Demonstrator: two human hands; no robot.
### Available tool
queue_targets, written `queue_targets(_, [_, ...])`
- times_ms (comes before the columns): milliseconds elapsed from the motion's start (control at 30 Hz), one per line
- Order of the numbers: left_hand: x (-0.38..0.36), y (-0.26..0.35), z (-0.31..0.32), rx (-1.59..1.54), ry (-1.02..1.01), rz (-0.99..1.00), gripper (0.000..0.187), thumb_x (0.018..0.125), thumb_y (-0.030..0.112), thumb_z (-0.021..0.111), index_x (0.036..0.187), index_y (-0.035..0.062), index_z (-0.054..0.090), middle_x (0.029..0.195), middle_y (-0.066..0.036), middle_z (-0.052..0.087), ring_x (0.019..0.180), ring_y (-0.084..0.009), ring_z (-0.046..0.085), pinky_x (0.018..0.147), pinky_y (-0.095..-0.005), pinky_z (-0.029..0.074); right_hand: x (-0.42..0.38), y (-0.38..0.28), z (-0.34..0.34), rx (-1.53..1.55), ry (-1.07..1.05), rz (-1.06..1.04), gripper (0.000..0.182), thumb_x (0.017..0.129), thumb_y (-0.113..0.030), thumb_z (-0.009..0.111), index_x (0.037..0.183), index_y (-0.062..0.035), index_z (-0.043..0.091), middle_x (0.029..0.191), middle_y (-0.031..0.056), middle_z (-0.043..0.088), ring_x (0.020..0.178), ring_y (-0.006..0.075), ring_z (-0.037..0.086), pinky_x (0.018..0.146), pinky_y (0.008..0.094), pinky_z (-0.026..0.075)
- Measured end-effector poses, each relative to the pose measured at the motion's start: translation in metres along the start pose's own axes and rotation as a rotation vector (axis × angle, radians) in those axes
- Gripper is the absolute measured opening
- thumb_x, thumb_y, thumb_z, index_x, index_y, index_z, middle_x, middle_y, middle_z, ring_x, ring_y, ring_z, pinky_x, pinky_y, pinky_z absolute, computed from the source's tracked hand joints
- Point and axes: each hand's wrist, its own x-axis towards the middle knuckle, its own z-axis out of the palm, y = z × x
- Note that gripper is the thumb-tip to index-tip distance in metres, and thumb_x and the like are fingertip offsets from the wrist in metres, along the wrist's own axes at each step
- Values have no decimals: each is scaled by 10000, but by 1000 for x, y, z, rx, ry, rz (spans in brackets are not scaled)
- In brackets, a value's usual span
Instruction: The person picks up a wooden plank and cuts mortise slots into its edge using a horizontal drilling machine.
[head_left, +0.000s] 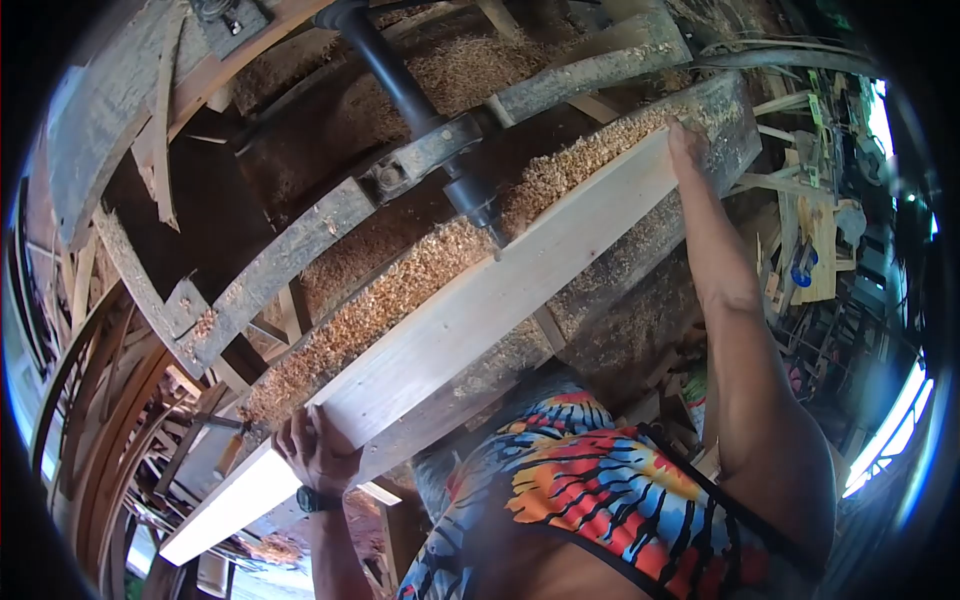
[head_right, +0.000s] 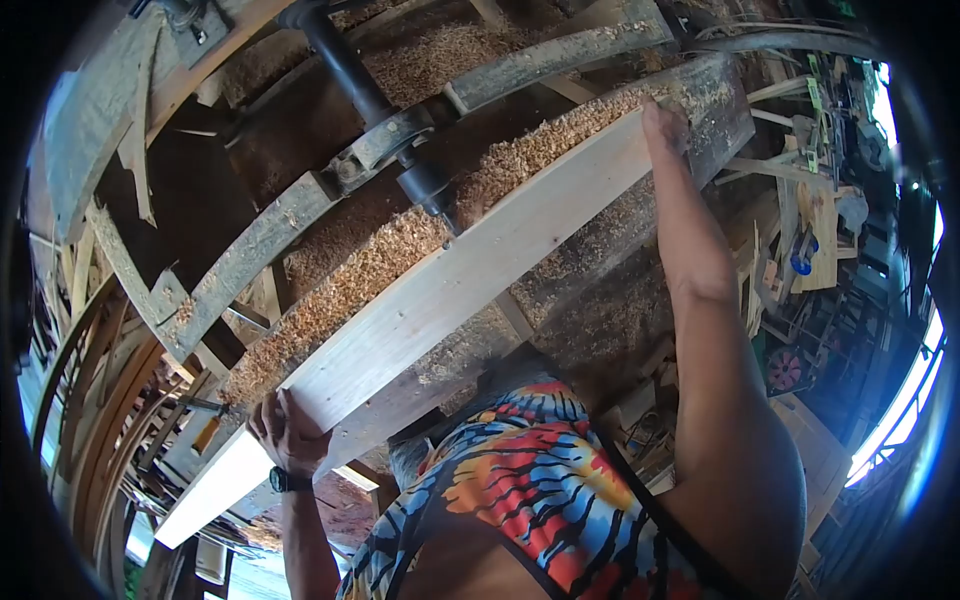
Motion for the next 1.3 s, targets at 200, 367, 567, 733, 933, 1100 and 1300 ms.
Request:
queue_targets(200, [2, 0, 3, -6, 32, 15, 850, 634, 257, 877, 1435, 91, 646, 1406, -171, 606, 1237, -409, 578, 1073, -617, 425, -9, -8, -1, -76, 115, -10, 933, 902, -691, 655, 1491, 28, 574, 1517, 281, 594, 1424, 434, 559, 1212, 482, 415])
queue_targets(367, [-8, -14, -4, 15, 59, 32, 856, 650, 274, 891, 1445, 83, 636, 1423, -185, 608, 1263, -425, 578, 1088, -626, 429, -23, -11, -1, -81, 67, -12, 972, 879, -682, 677, 1539, 15, 525, 1553, 287, 558, 1455, 441, 524, 1225, 497, 396])
queue_targets(567, [-12, -26, -7, -1, 50, 20, 989, 617, 261, 892, 1525, 79, 546, 1417, -204, 599, 1268, -436, 572, 1101, -624, 420, -60, -24, -20, -78, -4, 6, 992, 893, -694, 616, 1622, -44, 439, 1668, 243, 443, 1516, 459, 450, 1274, 557, 295])
queue_targets(733, [-1, -17, -15, -30, -46, -90, 1087, 549, 245, 909, 1544, 68, 509, 1418, -202, 596, 1270, -438, 562, 1111, -604, 401, -61, -23, -15, -10, 0, 18, 988, 898, -709, 616, 1609, -43, 453, 1599, 289, 508, 1478, 484, 485, 1249, 579, 335])
queue_targets(933, [-14, -9, -15, -31, -53, -87, 1119, 495, 243, 940, 1529, 104, 537, 1411, -190, 600, 1265, -426, 567, 1114, -590, 401, -77, 11, -27, -105, -28, -59, 967, 907, -747, 587, 1586, -66, 483, 1585, 273, 528, 1473, 485, 491, 1243, 607, 331])
queue_targets(1100, [-35, 3, -11, -42, -91, -73, 1078, 511, 237, 932, 1511, 99, 555, 1393, -191, 613, 1248, -431, 581, 1123, -595, 402, -89, 87, -26, -93, 32, 78, 938, 894, -754, 605, 1548, -87, 524, 1577, 250, 544, 1457, 461, 517, 1237, 611, 341])
queue_targets(1300, [-34, 23, -17, -54, -110, -7, 1017, 554, 226, 900, 1503, 90, 562, 1380, -204, 624, 1261, -441, 586, 1118, -620, 431, -87, 120, -35, -94, 50, 72, 894, 875, -737, 656, 1520, -124, 571, 1563, 188, 575, 1431, 437, 546, 1210, 580, 388])
